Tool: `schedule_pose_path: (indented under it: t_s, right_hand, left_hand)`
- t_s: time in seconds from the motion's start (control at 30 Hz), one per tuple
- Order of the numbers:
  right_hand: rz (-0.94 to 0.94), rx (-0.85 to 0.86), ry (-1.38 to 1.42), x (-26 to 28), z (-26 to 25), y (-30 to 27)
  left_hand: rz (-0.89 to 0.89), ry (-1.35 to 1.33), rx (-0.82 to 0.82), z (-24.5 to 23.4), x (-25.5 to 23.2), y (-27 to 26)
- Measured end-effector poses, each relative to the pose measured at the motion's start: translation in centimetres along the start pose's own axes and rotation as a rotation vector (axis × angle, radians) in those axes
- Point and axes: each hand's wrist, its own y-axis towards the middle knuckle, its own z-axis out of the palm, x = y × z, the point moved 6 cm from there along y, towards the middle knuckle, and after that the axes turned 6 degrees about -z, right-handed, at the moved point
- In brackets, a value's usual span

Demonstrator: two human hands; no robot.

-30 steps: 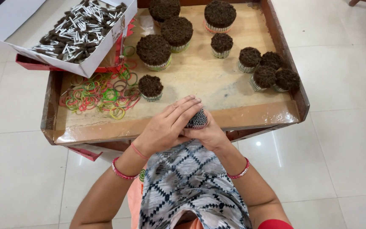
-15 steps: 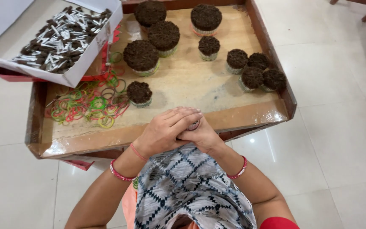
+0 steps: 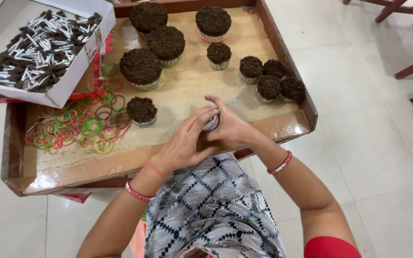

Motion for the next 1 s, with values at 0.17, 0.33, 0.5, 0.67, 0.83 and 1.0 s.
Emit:
schedule_pose_path:
  t_s: [0.17,0.33,0.5,0.67,0.83,1.0]
  right_hand:
    - [0.043,0.177,-0.987,1.4,-0.3,4.6]
    - [0.121,0.4,-1.299,0.4,1.3,6.9]
    - [-0.243,0.416,-1.074,3.4,1.3,5.5]
    - [0.046,0.29,-0.344,-2.6,-1.4,3.6]
    - [-0.127,0.168,-0.309,-1.9,-1.1,2.8]
    - [-0.205,0.125,-0.794,-0.1,-0.3,2.6]
  left_hand:
    - [-0.246,-0.015,-0.106,1.1,4.2,-1.2]
    - [-0.421,0.011,-0.177,0.4,6.9,-2.9]
    - [-0.388,0.196,-0.222,-0.9,8.0,-3.9]
    - [-0.47,0.146,-0.178,-1.1,8.2,-3.7]
    - [-0.448,0.21,-0.158,-0.9,8.3,-3.7]
    - [-0.43,0.304,-0.143,-0.4,9.1,-3.8]
